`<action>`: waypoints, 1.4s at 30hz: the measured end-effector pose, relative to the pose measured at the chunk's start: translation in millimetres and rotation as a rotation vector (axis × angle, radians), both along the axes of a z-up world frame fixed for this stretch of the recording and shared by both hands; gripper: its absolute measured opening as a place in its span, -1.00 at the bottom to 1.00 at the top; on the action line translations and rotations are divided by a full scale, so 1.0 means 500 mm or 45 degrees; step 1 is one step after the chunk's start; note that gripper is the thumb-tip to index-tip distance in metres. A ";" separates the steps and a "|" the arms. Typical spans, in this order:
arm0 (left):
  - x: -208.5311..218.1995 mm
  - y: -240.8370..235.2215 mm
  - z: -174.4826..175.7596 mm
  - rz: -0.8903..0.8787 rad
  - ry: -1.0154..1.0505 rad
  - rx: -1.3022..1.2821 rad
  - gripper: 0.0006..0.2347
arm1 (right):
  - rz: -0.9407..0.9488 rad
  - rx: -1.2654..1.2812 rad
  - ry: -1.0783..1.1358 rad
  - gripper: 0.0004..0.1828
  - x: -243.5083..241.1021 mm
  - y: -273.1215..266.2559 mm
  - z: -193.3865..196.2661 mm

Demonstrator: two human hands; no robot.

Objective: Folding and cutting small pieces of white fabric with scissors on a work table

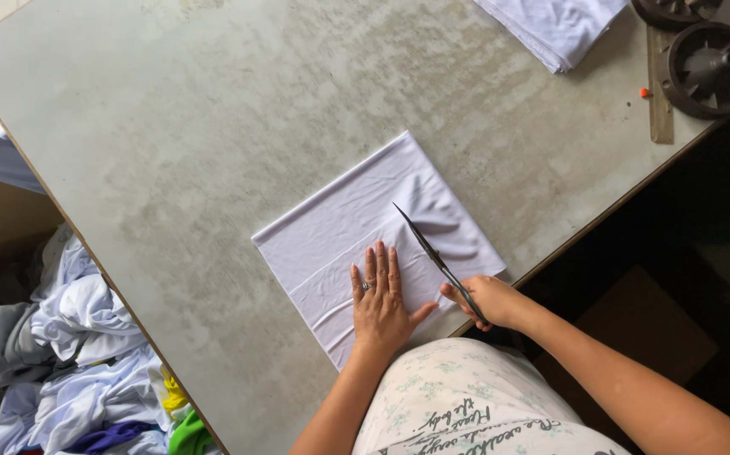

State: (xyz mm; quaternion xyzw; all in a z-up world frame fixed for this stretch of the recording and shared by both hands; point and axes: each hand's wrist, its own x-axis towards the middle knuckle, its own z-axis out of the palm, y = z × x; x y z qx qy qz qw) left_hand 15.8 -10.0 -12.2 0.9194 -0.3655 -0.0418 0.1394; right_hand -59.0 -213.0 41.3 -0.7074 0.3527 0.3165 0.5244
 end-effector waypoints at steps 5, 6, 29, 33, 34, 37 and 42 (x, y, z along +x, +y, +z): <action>0.001 0.000 -0.001 0.000 -0.025 0.024 0.10 | -0.017 -0.064 0.004 -0.31 0.014 0.008 0.050; 0.000 0.001 0.000 -0.001 -0.018 0.019 0.10 | -0.033 -0.041 0.006 -0.31 0.012 0.005 0.044; 0.003 0.001 0.009 0.009 -0.063 0.048 0.14 | 0.065 0.019 -0.019 -0.23 0.140 -0.011 0.017; 0.004 0.001 0.009 0.003 -0.031 0.033 0.13 | 0.058 -0.036 -0.038 -0.25 0.150 -0.006 0.026; 0.003 0.000 0.007 0.003 -0.066 0.050 0.15 | 0.061 -0.075 -0.038 -0.27 0.151 -0.004 0.038; 0.003 0.000 0.008 0.012 -0.081 0.050 0.16 | 0.067 -0.015 -0.011 -0.26 0.154 -0.010 0.036; 0.000 0.000 0.001 0.033 -0.217 0.144 0.21 | 0.116 -0.001 -0.013 -0.20 0.191 -0.016 0.018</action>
